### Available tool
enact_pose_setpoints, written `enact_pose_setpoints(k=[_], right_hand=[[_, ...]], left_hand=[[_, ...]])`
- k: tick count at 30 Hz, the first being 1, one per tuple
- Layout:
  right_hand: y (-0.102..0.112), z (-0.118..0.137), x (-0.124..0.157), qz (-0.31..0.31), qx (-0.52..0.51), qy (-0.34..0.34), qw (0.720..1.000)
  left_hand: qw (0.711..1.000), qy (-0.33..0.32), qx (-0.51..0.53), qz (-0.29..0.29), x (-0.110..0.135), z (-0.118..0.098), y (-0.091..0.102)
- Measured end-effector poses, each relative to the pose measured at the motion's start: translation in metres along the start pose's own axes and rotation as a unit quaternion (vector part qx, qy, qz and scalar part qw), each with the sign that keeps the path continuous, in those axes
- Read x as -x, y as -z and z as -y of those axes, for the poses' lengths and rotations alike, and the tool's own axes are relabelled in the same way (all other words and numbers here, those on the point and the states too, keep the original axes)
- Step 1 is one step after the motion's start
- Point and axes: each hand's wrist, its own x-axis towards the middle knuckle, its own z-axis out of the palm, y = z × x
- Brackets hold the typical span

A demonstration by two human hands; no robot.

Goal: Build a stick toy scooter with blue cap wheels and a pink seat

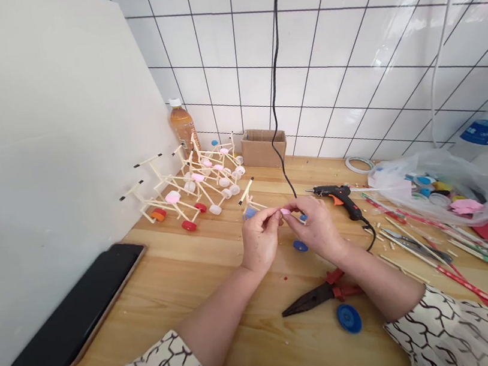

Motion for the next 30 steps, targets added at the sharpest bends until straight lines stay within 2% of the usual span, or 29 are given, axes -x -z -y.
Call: enact_pose_setpoints(k=[8,13,20,30], right_hand=[[0.01,-0.004,0.0,-0.012,-0.011,-0.007,1.0],[0.017,-0.005,0.001,0.006,0.032,-0.014,0.999],[0.015,-0.003,0.004,0.008,0.068,-0.002,0.998],[0.011,-0.002,0.005,0.005,0.075,0.017,0.997]], left_hand=[[0.999,0.027,0.021,0.002,0.0,-0.002,0.002],[0.998,0.025,0.017,0.052,-0.002,-0.004,0.003],[0.995,0.034,0.014,0.094,-0.005,-0.003,0.004],[0.993,0.04,0.019,0.109,-0.008,-0.003,0.002]])
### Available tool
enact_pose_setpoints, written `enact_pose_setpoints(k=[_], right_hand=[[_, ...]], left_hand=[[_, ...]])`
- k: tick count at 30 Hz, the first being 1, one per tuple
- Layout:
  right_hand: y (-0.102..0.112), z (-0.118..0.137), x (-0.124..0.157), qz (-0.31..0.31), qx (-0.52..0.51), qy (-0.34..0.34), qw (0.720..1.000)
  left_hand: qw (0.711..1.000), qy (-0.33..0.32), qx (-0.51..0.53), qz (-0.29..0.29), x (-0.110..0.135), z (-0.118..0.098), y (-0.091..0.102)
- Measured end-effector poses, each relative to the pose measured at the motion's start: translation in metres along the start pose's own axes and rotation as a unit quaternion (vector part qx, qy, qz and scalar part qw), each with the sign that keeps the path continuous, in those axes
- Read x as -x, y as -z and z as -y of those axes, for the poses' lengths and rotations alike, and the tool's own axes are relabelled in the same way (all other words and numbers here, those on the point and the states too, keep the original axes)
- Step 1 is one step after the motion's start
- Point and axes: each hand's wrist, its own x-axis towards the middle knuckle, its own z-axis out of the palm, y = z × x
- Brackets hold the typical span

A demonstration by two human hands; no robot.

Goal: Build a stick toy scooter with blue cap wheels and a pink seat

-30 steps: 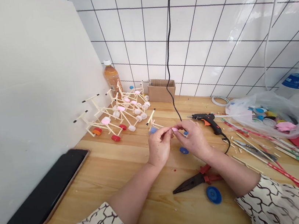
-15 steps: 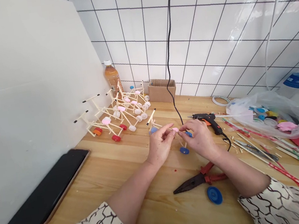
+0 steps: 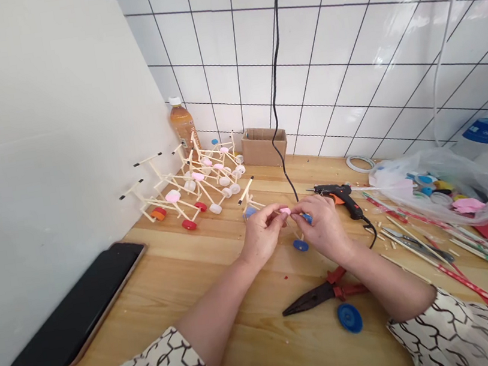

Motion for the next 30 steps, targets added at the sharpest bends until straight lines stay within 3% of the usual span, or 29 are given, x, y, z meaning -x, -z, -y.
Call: enact_pose_setpoints(k=[30], right_hand=[[-0.0001,0.0009,0.0009,0.016,-0.012,0.003,1.0]], left_hand=[[1.0,0.015,0.017,0.013,-0.0021,0.0013,-0.0008]])
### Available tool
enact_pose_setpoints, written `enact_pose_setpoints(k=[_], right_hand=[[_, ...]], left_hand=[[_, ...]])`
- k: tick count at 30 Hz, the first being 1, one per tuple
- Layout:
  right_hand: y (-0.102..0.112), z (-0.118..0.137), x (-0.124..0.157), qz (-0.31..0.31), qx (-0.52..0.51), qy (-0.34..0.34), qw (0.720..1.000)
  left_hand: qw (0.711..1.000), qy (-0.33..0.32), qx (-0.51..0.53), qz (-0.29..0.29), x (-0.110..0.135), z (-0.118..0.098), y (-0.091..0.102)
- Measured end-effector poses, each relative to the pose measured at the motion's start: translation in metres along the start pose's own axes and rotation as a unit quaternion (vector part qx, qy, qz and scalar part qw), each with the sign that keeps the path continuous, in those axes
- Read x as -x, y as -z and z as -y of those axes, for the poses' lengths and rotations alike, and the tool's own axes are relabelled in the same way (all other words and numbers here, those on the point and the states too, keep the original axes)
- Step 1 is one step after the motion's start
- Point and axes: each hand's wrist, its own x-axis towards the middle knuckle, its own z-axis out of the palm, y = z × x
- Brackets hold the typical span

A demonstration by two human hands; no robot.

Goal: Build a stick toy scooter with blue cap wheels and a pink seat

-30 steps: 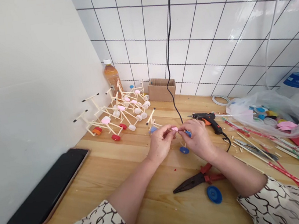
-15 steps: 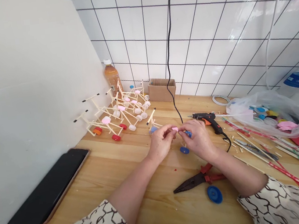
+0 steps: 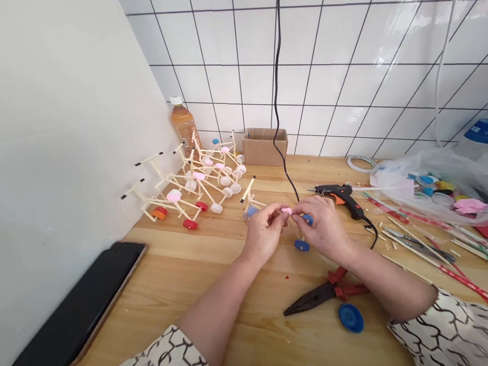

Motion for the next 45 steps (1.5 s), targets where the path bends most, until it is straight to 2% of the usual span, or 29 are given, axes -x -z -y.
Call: enact_pose_setpoints(k=[9,13,19,38,45], right_hand=[[0.009,-0.004,-0.005,-0.008,-0.019,-0.029,0.999],[0.009,-0.003,-0.006,-0.01,-0.047,-0.014,0.999],[0.004,-0.001,-0.006,0.0,-0.069,-0.001,0.998],[-0.001,0.0,-0.005,0.003,-0.047,0.008,0.999],[-0.002,0.004,-0.005,-0.009,-0.018,0.0,1.0]], left_hand=[[1.0,0.017,0.006,-0.007,0.004,-0.001,0.002],[1.0,0.008,0.004,-0.029,0.004,-0.003,0.004],[0.999,-0.005,-0.001,-0.033,0.002,0.0,0.004],[1.0,-0.007,0.02,-0.018,0.001,0.003,0.004],[1.0,-0.013,-0.005,-0.022,0.003,0.002,0.005]])
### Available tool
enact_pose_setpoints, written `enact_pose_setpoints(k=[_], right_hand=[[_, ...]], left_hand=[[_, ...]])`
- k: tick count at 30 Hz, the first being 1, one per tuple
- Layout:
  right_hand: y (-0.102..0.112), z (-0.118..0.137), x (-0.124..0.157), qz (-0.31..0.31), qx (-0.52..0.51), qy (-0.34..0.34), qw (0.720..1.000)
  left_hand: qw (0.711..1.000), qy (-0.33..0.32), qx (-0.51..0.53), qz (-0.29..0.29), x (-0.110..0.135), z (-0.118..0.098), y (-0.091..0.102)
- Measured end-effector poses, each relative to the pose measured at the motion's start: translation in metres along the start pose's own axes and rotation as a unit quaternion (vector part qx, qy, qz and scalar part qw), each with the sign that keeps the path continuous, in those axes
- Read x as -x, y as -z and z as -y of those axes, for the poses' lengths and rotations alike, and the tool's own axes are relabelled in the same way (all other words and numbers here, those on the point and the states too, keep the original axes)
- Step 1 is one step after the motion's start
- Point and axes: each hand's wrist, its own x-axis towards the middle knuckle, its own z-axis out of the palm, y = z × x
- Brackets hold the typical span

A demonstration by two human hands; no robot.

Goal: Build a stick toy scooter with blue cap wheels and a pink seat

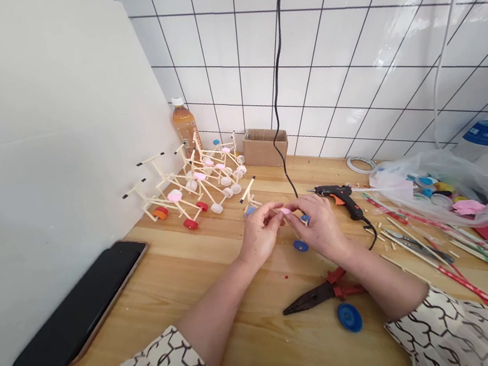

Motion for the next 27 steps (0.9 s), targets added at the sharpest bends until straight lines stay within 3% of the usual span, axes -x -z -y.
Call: enact_pose_setpoints(k=[4,7,9,15,20,27], right_hand=[[0.008,-0.007,-0.002,-0.008,-0.025,-0.017,1.0],[0.015,-0.017,-0.004,0.019,-0.036,-0.045,0.998],[0.018,-0.02,-0.006,0.049,-0.034,-0.059,0.996],[0.02,-0.019,-0.006,0.122,-0.009,-0.034,0.992],[0.021,-0.018,-0.005,0.115,-0.011,-0.024,0.993],[0.016,-0.017,-0.002,0.115,-0.026,0.028,0.993]], left_hand=[[0.997,-0.038,-0.04,-0.056,0.005,-0.007,0.001],[0.989,-0.057,-0.089,-0.104,0.008,-0.014,0.001],[0.986,-0.057,-0.123,-0.1,0.01,-0.017,0.0],[0.955,-0.002,-0.296,0.037,0.01,-0.023,0.002],[0.906,0.045,-0.4,0.131,0.008,-0.026,0.004],[0.852,0.044,-0.471,0.225,0.008,-0.029,0.005]])
